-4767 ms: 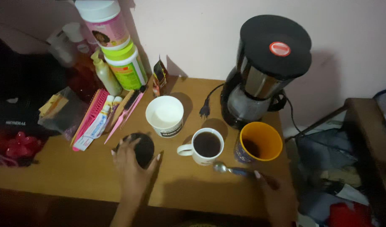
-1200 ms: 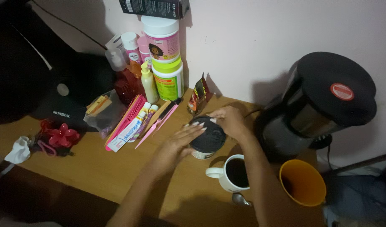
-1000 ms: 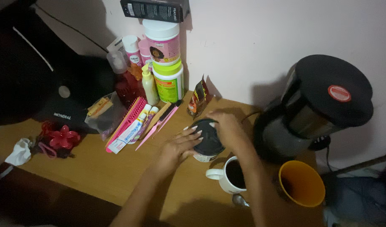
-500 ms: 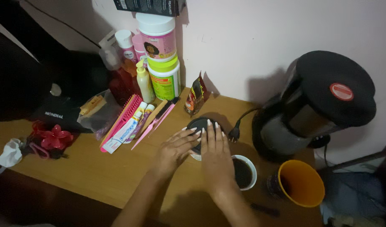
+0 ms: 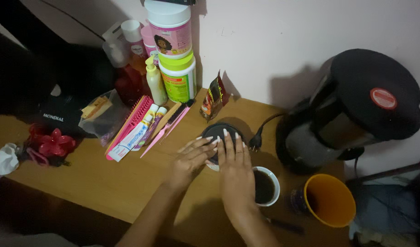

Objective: The person stirs a mug of dark coffee with a spoon, lifts the carafe from the filter coffee machine and pours brewed coffee, then stirs the mug again and adds the contents of a coffee sachet before closing a small container with its lid.

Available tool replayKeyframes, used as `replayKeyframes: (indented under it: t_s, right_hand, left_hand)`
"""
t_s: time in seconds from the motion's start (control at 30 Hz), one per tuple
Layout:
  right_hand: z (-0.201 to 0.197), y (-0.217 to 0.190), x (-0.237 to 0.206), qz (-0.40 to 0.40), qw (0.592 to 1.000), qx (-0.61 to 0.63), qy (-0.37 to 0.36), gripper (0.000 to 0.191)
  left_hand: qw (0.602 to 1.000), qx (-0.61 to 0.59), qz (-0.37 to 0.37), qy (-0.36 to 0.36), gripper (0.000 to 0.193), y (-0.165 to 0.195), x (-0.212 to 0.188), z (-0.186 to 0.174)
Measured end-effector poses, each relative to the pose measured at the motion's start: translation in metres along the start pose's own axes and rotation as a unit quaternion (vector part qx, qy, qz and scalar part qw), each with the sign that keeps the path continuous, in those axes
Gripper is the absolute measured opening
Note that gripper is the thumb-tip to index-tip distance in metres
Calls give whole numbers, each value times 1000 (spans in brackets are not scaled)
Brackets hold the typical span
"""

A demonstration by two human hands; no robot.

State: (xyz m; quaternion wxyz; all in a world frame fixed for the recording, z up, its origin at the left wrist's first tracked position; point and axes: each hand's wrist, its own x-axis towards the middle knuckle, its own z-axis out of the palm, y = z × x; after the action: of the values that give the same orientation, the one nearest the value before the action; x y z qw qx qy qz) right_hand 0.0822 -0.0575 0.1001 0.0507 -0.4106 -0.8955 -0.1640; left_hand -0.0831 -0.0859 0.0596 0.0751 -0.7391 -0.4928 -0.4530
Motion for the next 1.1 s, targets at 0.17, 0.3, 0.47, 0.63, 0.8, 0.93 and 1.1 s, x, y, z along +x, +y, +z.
replayKeyframes:
  t_s: [0.17, 0.3, 0.47, 0.63, 0.8, 0.93, 1.1]
  right_hand:
    - [-1, 12, 12, -45, 999, 13, 3, 65]
    - [-7, 22, 23, -87, 990, 59, -100, 88]
    - [-6, 46, 37, -92, 955, 264, -102, 84]
    - [12, 79, 55, -63, 872, 477, -86, 90]
    - [31, 84, 90, -152, 867, 452, -142, 117]
    - [34, 77, 111, -201, 859, 439, -168, 123]
    - [24, 66, 112, -198, 891, 369, -177, 121]
  left_hand:
    - [998, -20, -57, -21, 39, 6, -3, 0]
    - [997, -49, -43, -32, 41, -7, 5, 2]
    - [997, -51, -6, -60, 34, -18, 1, 0]
    - [997, -46, -10, -56, 30, -17, -1, 6]
    - [999, -41, 0, -29, 27, -13, -1, 7]
    - [999, -41, -11, -19, 25, -10, 3, 12]
    - [1000, 7, -6, -6, 28, -4, 0, 8]
